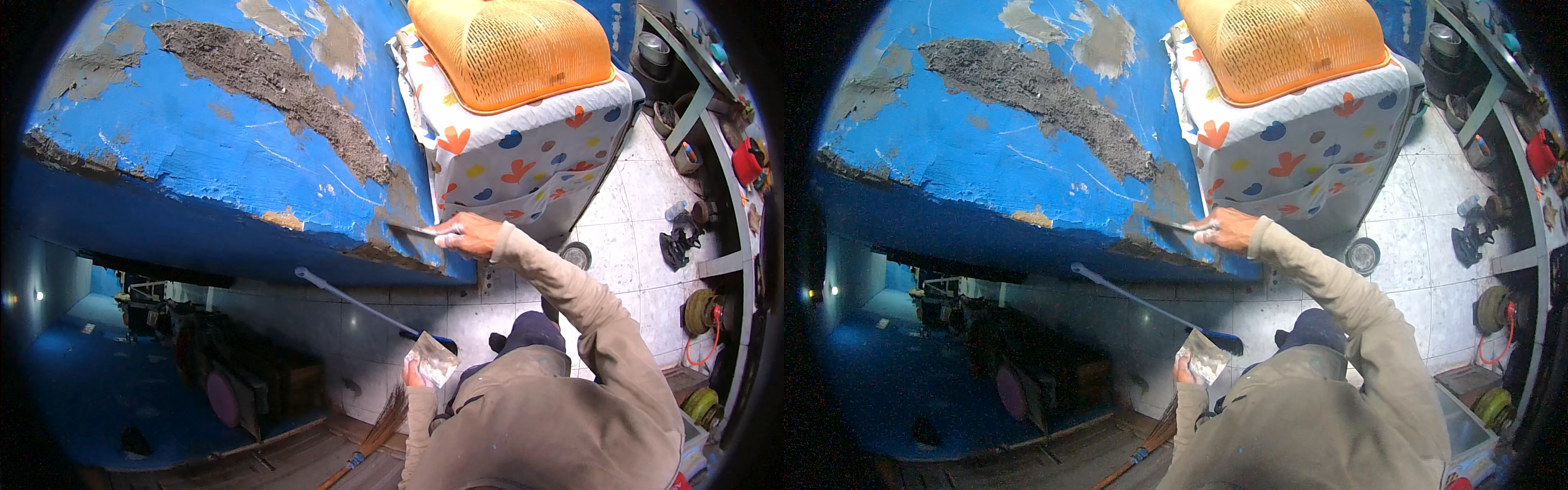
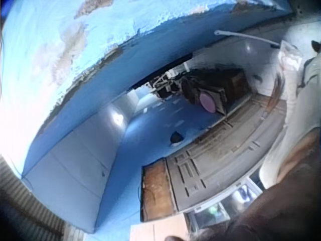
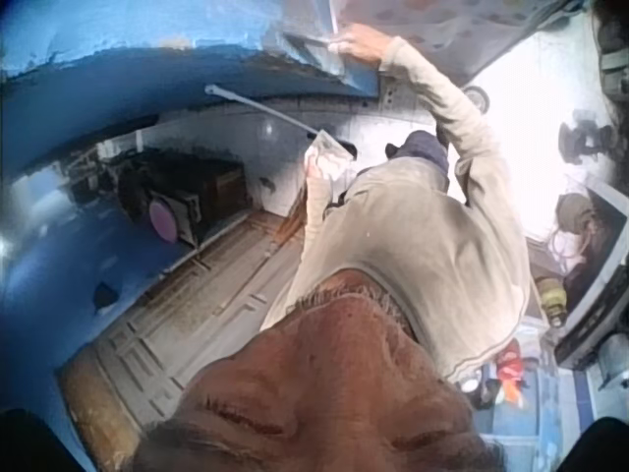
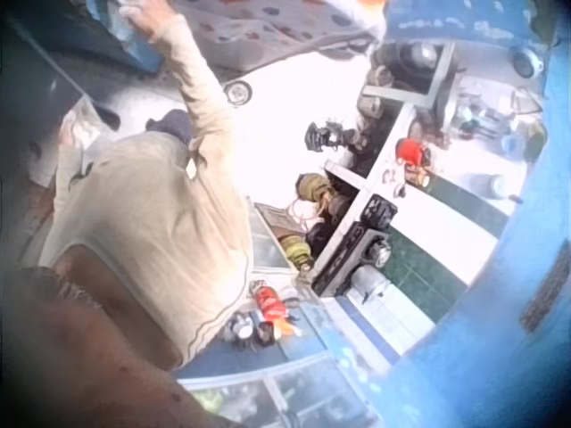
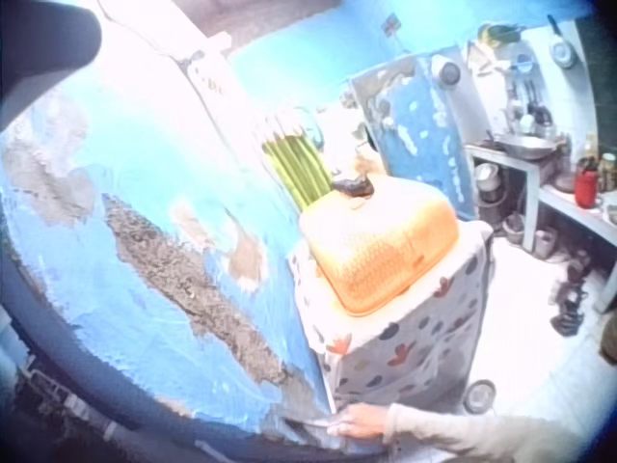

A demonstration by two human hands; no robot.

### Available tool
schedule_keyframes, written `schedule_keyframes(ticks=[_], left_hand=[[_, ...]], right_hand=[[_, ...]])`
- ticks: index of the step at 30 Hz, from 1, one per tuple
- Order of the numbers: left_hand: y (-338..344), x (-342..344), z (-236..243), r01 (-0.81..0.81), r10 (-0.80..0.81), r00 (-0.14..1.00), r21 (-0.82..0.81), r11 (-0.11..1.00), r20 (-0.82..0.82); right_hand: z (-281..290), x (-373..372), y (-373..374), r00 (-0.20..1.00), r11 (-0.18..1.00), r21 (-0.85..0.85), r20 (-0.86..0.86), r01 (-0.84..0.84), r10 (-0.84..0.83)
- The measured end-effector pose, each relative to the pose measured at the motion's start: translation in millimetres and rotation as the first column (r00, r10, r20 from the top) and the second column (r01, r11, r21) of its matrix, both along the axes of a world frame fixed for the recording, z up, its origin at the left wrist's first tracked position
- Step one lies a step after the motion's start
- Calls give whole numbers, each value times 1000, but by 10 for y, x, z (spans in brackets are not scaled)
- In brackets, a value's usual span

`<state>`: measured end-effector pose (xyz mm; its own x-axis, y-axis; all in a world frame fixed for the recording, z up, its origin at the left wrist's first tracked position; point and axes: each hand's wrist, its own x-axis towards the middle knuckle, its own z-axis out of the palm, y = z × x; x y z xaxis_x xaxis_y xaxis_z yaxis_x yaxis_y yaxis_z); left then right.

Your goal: The person scoops plaster from a metal bowl onto a hawk and applies it to a blue wall using a trowel. They repeatedly smooth the plaster over damaged areas, occasionally scraping excess back into the bowl.

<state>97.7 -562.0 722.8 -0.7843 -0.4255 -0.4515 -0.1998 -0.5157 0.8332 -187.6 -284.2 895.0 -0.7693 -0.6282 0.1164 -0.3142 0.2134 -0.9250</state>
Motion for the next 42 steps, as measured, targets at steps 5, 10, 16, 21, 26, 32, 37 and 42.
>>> schedule_keyframes(ticks=[5, 10, 16, 21, 26, 32, 37, 42], left_hand=[[95, -93, 165, -9, 9, 999, 3, 1000, 35], [96, -86, 204, -13, 13, 1000, -7, 1000, 0], [-148, 122, -22, 110, -118, 993, -359, 927, 0], [-136, 90, -88, -33, 35, 999, -73, 997, 27], [-154, 90, -128, -40, 41, 999, -44, 998, 3], [-209, 177, -216, -65, 67, 997, -45, 997, 30], [-208, 151, -166, -40, 43, 998, -51, 998, 51], [-119, 41, 18, -36, 42, 997, -92, 995, 59]], right_hand=[[7, -54, 81, 938, 983, 58, 293, 175, -184], [-283, -216, -92, 878, 950, 20, 376, 312, -296], [-460, -408, -264, 838, 909, 13, 380, 417, -390], [-352, -406, -470, 756, 844, 37, 425, 535, -498], [-436, -604, -583, 760, 832, 104, 358, 545, -543], [-620, -666, -355, 853, 909, 72, 321, 410, -411], [-627, -628, -301, 861, 906, 24, 300, 423, -410], [-536, -721, -405, 844, 889, -13, 320, 458, -430]])
